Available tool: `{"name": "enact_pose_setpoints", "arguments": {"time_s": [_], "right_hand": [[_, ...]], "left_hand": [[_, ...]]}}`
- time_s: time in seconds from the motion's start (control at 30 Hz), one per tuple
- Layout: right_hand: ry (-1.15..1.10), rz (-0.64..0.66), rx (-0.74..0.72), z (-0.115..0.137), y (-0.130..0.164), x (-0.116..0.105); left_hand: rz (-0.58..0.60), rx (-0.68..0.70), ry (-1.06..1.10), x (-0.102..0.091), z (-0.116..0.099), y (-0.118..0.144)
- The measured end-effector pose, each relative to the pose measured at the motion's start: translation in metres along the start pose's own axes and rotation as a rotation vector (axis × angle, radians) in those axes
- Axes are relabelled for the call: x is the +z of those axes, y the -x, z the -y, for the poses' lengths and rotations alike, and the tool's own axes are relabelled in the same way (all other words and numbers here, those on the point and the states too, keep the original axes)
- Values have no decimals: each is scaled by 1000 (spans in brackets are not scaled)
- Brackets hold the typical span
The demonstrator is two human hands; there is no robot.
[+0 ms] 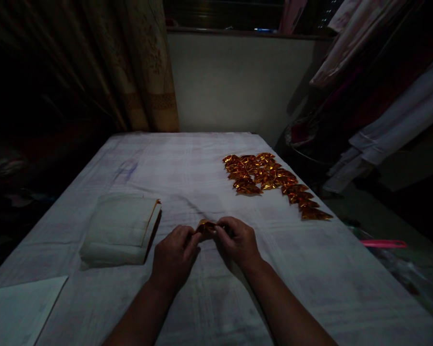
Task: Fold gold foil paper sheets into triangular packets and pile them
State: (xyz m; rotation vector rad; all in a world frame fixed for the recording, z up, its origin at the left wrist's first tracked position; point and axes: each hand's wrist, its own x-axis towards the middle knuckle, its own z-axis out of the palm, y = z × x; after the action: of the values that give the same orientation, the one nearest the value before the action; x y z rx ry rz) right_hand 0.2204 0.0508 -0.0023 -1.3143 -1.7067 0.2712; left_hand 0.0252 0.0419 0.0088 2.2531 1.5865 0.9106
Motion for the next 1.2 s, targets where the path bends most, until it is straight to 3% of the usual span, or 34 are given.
{"name": "enact_pose_setpoints", "arguments": {"time_s": [0.23, 0.4, 0.53, 0.67, 0.8, 0.93, 1.07, 1.2], "right_hand": [[-3, -57, 59, -5, 1, -1], [37, -53, 128, -5, -5, -18], [108, -61, 162, -17, -6, -46], [211, -147, 221, -45, 0, -86], [358, -249, 377, -76, 15, -129], [496, -433, 567, -97, 32, -166], [554, -521, 737, -111, 42, -187], [564, -515, 759, -123, 46, -192]], "left_hand": [[1, -40, 32, -2, -1, -2], [5, -72, 61, -1, 0, -3], [6, -85, 58, -1, 1, -4], [-6, -83, 60, -1, 1, -5], [-5, -82, 48, -2, 0, -5], [0, -82, 43, 0, 3, -4], [12, -92, 38, 1, 5, -4], [13, -96, 52, 1, 5, -4]]}}
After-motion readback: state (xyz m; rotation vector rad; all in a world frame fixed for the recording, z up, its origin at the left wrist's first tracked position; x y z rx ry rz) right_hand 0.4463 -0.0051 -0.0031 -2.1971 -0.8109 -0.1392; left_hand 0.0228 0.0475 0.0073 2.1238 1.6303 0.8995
